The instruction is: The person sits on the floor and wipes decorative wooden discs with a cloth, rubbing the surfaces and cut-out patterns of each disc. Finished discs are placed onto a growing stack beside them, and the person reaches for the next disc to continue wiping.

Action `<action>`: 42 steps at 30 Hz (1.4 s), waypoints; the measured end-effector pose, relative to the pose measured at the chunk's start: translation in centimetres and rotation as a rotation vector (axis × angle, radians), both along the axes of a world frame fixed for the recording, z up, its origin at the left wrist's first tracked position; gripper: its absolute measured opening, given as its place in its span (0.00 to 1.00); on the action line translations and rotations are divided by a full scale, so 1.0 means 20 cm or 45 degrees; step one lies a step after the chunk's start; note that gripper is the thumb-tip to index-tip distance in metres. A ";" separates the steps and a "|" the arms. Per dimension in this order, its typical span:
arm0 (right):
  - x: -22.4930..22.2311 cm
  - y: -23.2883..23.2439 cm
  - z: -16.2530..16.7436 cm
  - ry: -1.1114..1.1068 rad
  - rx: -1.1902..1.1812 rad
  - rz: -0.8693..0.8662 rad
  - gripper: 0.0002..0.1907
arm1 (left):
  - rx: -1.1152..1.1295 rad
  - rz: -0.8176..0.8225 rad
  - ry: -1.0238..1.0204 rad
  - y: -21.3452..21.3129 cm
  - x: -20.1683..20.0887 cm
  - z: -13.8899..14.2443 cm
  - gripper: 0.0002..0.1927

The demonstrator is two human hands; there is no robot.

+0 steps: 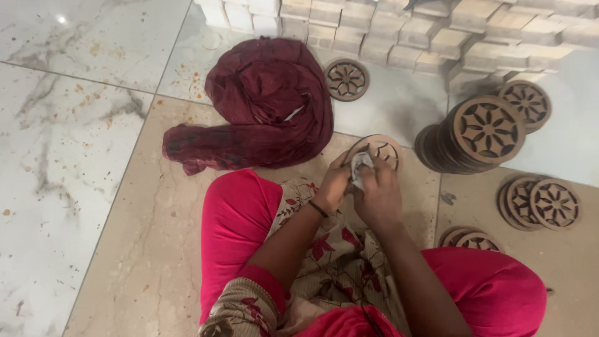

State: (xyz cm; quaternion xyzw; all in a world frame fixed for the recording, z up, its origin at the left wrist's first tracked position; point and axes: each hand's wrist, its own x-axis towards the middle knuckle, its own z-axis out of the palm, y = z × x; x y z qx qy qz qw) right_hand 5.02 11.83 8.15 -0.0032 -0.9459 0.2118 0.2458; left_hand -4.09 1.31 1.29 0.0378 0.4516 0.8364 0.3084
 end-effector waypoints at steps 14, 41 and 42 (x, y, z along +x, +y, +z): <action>0.02 0.02 0.00 0.000 -0.277 0.017 0.34 | -0.074 -0.002 0.039 -0.06 0.09 -0.02 0.25; 0.08 0.18 0.07 -0.149 -0.381 -0.168 0.32 | -0.130 -0.072 0.246 -0.06 0.17 -0.15 0.24; 0.07 0.19 0.06 -0.151 -0.717 -0.167 0.35 | -0.158 -0.097 0.268 -0.07 0.17 -0.13 0.24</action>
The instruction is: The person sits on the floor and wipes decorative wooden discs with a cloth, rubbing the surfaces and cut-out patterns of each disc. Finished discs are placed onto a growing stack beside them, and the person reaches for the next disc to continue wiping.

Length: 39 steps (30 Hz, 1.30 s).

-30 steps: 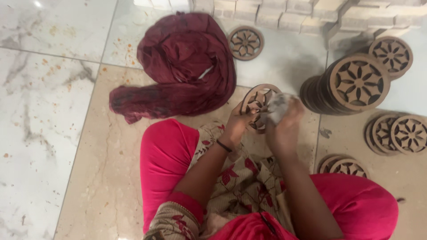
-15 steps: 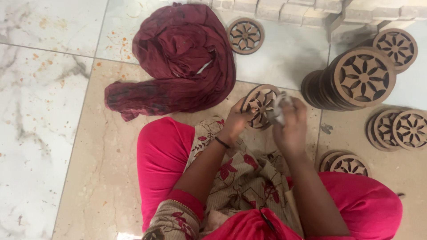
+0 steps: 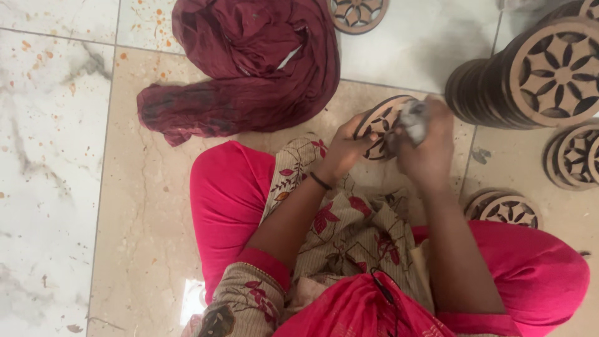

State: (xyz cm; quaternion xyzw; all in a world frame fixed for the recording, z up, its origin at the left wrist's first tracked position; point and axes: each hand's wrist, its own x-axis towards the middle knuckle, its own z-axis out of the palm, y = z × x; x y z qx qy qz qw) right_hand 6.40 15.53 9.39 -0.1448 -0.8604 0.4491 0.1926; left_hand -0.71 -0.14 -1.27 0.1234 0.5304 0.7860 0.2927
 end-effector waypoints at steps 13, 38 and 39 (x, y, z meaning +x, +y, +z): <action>-0.02 0.12 -0.01 0.041 -0.195 -0.198 0.21 | -2.003 -0.867 0.338 -0.16 0.08 0.45 0.41; -0.11 -0.02 0.01 -0.046 -0.099 -0.092 0.23 | -1.163 -1.691 0.726 -0.02 0.58 -0.27 0.33; -0.11 -0.02 0.02 -0.046 -0.087 -0.090 0.23 | -1.123 -1.768 0.689 0.00 0.57 -0.29 0.28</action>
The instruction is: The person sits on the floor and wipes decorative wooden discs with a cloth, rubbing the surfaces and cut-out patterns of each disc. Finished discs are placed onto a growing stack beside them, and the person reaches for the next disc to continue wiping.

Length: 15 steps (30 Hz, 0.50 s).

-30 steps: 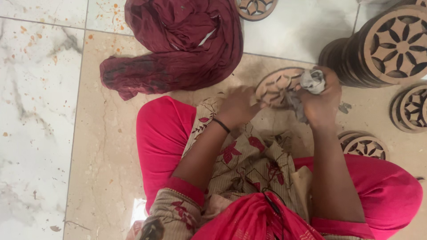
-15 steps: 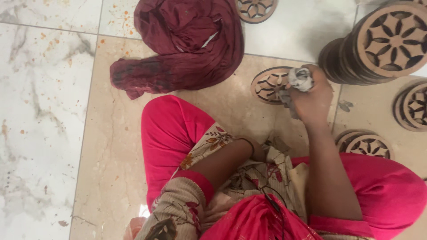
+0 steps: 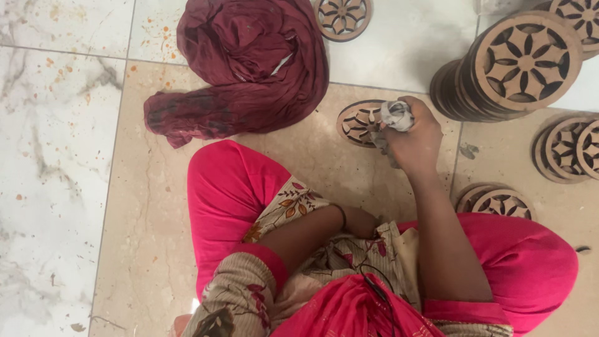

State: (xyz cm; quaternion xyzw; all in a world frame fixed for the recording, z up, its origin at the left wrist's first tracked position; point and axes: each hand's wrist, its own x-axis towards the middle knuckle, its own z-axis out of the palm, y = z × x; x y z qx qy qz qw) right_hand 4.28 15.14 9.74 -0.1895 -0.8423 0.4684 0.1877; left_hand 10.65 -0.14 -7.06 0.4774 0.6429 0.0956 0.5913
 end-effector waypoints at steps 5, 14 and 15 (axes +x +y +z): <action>0.01 -0.01 0.00 -0.026 0.022 -0.036 0.23 | 0.170 0.097 0.060 -0.02 -0.12 0.19 0.26; 0.02 -0.05 -0.02 0.036 0.177 0.157 0.33 | 1.077 1.229 0.639 -0.30 -0.65 0.84 0.33; 0.02 -0.08 -0.02 -0.019 0.174 0.202 0.32 | 0.996 1.231 0.504 -0.29 -0.67 0.83 0.32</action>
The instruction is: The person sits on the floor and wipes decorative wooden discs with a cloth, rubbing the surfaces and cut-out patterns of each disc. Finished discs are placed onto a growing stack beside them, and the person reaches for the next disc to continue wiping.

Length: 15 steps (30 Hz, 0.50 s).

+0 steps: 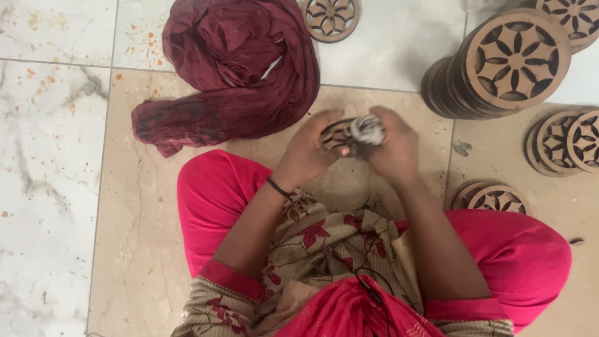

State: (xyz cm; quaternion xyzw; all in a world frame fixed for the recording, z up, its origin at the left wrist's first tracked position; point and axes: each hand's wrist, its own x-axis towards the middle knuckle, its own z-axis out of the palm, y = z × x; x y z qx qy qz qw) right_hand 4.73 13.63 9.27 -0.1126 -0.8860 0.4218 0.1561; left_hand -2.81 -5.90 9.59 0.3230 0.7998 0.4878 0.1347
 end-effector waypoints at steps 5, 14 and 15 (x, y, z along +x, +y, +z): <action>0.06 -0.03 0.01 -0.083 -0.085 -0.022 0.36 | 0.185 0.092 -0.572 0.11 0.02 -0.16 0.14; 0.10 0.12 0.06 0.141 0.159 -0.312 0.27 | 0.290 0.363 -0.796 0.22 0.00 -0.36 0.08; 0.10 0.09 0.05 0.117 0.266 -0.121 0.23 | 0.380 0.307 -0.757 0.24 0.02 -0.38 0.08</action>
